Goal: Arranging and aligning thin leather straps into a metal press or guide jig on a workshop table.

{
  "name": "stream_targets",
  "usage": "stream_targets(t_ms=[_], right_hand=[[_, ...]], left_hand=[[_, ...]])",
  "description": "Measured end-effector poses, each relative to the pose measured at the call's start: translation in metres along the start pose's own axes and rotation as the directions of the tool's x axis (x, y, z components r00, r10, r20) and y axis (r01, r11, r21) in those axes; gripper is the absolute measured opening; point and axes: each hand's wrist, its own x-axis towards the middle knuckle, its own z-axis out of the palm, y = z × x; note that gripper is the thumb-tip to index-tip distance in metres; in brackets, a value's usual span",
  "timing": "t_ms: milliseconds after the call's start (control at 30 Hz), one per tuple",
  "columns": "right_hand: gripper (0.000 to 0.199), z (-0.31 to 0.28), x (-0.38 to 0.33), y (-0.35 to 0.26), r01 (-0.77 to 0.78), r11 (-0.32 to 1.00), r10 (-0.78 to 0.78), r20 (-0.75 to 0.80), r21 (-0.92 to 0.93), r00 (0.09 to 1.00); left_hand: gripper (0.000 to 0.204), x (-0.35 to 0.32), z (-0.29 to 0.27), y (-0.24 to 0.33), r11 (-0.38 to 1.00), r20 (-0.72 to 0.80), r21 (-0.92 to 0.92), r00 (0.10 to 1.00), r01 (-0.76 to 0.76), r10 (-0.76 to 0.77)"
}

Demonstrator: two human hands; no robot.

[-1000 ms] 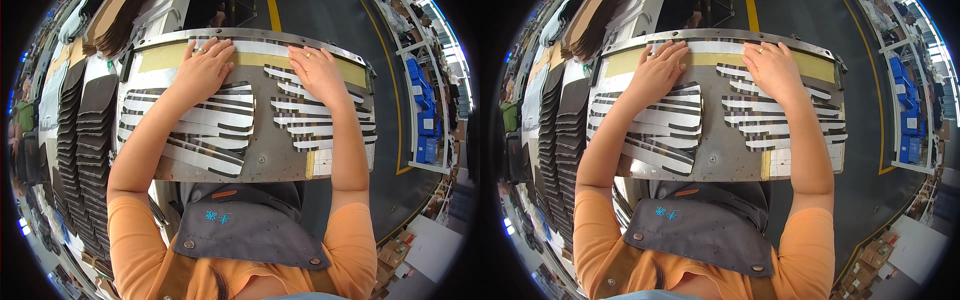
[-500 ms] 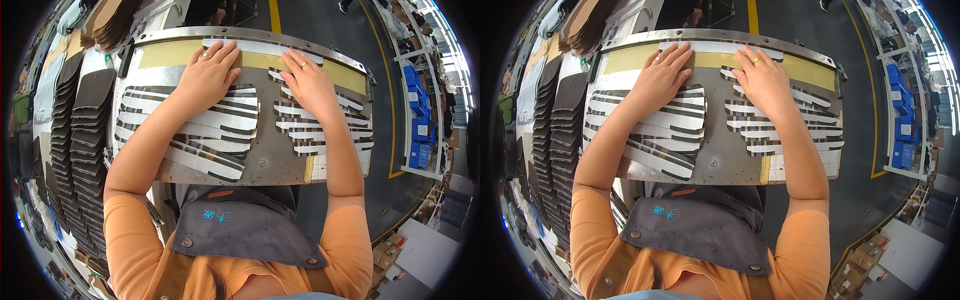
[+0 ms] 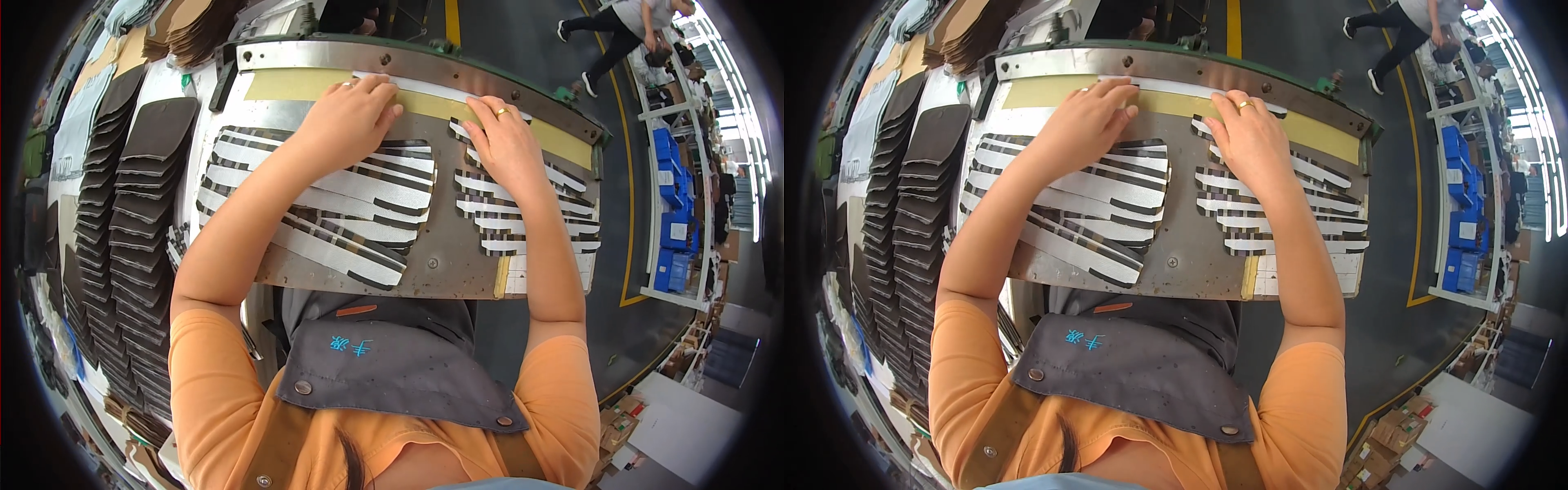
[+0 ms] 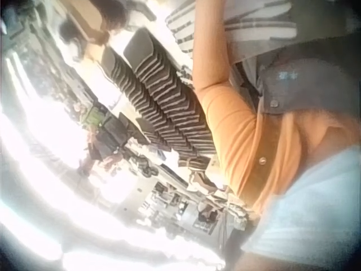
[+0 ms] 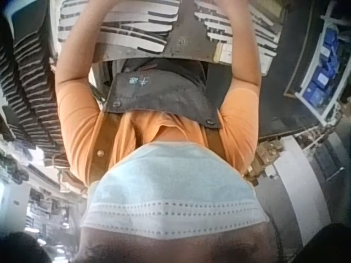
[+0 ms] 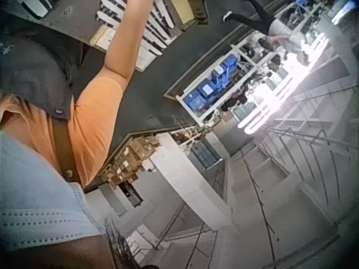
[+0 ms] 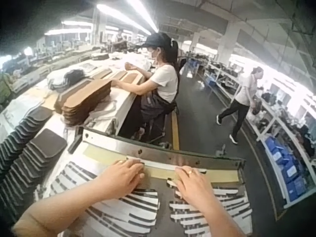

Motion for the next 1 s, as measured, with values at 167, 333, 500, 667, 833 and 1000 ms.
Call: stream_targets(t_ms=[167, 333, 500, 667, 833, 1000], right_hand=[[0.027, -0.031, -0.033, 0.036, 0.044, 0.998, -0.041, 0.067, -0.044, 0.997], [0.021, -0.065, -0.062, 0.039, -0.206, 0.973, 0.184, 0.184, 0.108, 0.966], [0.022, -0.051, -0.009, -0.053, -0.137, 0.830, 0.024, 0.211, 0.540, 0.977], [0.024, -0.029, 0.012, -0.068, -0.156, 0.866, -0.007, 0.324, 0.474, 0.946], [0.026, -0.014, 0.018, -0.065, -0.202, 0.823, -0.091, 0.473, 0.532, 0.876], [0.022, 0.006, 0.025, -0.074, 0.009, 0.833, -0.189, 0.269, 0.553, 0.945]], left_hand=[[0.025, -0.010, -0.050, -0.008, 0.997, -0.018, -0.067, 0.999, 0.041, -0.042], [0.020, -0.037, -0.061, -0.001, 0.986, 0.007, -0.163, 1.000, 0.016, -0.015], [0.010, -0.063, -0.056, 0.016, 0.980, 0.042, -0.169, 0.993, -0.101, 0.110], [0.023, -0.089, -0.054, 0.030, 0.970, 0.096, -0.192, 0.981, -0.146, 0.167], [0.032, -0.102, -0.034, 0.024, 0.968, 0.048, -0.107, 0.971, -0.227, 0.233], [0.036, -0.107, -0.027, 0.023, 0.961, 0.018, -0.034, 0.961, -0.276, 0.277]])
